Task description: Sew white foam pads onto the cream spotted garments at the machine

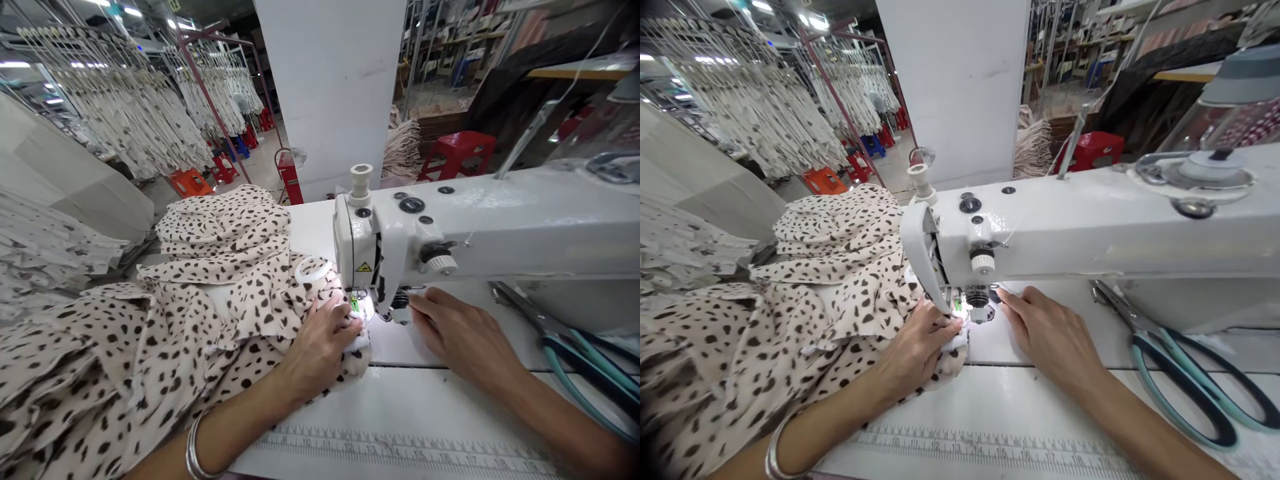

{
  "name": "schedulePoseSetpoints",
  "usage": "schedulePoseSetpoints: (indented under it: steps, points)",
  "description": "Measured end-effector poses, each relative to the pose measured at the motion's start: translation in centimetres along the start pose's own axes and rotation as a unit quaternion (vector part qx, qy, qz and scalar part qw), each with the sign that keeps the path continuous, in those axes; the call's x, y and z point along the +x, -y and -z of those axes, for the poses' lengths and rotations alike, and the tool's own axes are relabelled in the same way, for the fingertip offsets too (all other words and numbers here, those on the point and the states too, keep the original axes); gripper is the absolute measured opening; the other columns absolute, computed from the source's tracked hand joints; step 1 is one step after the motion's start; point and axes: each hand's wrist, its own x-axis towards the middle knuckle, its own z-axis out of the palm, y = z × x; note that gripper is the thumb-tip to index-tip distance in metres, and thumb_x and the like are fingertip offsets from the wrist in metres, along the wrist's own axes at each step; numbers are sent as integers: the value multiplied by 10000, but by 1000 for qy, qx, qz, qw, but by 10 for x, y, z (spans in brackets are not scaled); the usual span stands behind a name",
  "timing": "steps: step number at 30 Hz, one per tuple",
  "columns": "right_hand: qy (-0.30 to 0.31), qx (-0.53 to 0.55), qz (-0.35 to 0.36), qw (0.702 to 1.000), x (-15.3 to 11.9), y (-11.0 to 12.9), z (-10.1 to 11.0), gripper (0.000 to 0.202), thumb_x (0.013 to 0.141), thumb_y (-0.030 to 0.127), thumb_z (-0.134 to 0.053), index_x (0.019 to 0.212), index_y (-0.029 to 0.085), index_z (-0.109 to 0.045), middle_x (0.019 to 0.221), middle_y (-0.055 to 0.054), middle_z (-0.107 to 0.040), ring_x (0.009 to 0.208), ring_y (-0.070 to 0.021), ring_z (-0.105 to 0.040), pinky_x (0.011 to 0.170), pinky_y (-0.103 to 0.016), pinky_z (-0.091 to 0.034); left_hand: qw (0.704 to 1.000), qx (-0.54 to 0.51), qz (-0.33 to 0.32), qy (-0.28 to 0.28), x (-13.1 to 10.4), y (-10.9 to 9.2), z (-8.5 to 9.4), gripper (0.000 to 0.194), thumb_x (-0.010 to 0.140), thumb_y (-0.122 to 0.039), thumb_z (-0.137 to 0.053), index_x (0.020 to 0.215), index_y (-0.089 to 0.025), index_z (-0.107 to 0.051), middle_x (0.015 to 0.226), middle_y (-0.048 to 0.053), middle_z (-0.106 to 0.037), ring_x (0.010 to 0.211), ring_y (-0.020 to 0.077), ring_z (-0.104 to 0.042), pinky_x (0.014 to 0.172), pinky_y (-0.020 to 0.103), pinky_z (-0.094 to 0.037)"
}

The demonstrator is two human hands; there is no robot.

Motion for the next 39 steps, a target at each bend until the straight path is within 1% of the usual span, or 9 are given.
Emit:
schedulePoseSetpoints:
  steps: [4, 6, 9, 14, 17, 22, 30, 35, 39]
  points:
    - [3, 43, 29, 999, -10, -4, 6, 424, 1017, 386, -263, 1029, 201, -645, 722, -19, -575, 434, -106, -505, 399, -220, -311, 999, -38, 6, -24, 1, -1, 2, 285, 917, -35, -415, 1099, -161, -594, 984, 103, -596, 911, 220, -585, 849, 479, -542]
    - [7, 56, 44, 997, -11, -3, 7, 432, 1024, 386, -254, 1029, 198, -644, 722, -19, -577, 459, -116, -537, 409, -224, -333, 998, -56, 18, -16, -1, -1, 4, 315, 916, -23, -406, 1112, -168, -606, 986, 98, -598, 909, 207, -584, 871, 457, -535]
    - [0, 65, 51, 997, -11, -1, 7, 421, 1027, 382, -266, 1041, 189, -640, 729, -25, -579, 485, -130, -555, 418, -235, -338, 996, -73, 40, 14, -9, -1, 7, 401, 898, 13, -398, 1188, -182, -594, 1067, 106, -598, 1037, 231, -573, 953, 486, -496]
    - [-3, 94, 63, 994, -14, 4, 6, 398, 1027, 379, -277, 1069, 201, -630, 720, -17, -558, 495, -128, -522, 418, -245, -303, 996, -69, 60, 8, -22, 0, 8, 418, 920, -16, -410, 1252, -213, -573, 1197, 111, -589, 1211, 266, -530, 1016, 521, -465]
    - [8, 117, 66, 991, -16, 12, 6, 378, 1030, 357, -289, 1030, 198, -631, 715, -9, -524, 494, -109, -480, 429, -235, -289, 994, -78, 72, 4, -23, 1, 7, 381, 928, -32, -432, 1232, -203, -584, 1202, 106, -611, 1222, 259, -545, 1042, 519, -455]
    - [-13, 129, 70, 989, -16, 20, -3, 382, 1034, 333, -301, 944, 187, -642, 715, 0, -479, 491, -80, -401, 438, -206, -226, 989, -114, 92, 5, -22, 3, 5, 359, 926, -22, -446, 1180, -207, -621, 1218, 106, -620, 1251, 244, -539, 1086, 516, -424]
    - [-52, 79, 85, 992, -10, 15, -10, 376, 1026, 269, -271, 975, 183, -633, 678, 4, -466, 493, -98, -420, 437, -232, -183, 986, -128, 102, -8, -22, 3, 6, 352, 927, -31, -452, 1152, -215, -651, 1196, 101, -644, 1226, 235, -569, 1081, 494, -444]
    - [-53, 80, 90, 991, -11, 16, -11, 374, 1014, 240, -282, 908, 178, -635, 695, -9, -484, 507, -99, -424, 441, -244, -169, 986, -130, 99, -14, -23, 3, 5, 362, 918, -19, -455, 1150, -214, -654, 1192, 97, -651, 1222, 232, -576, 1069, 483, -457]
    - [-50, 77, 90, 992, -10, 18, -11, 384, 1016, 245, -283, 890, 182, -640, 663, 2, -443, 489, -98, -402, 433, -241, -151, 986, -132, 100, -14, -24, 4, 4, 350, 921, -28, -470, 1151, -218, -653, 1205, 96, -648, 1236, 236, -566, 1059, 473, -466]
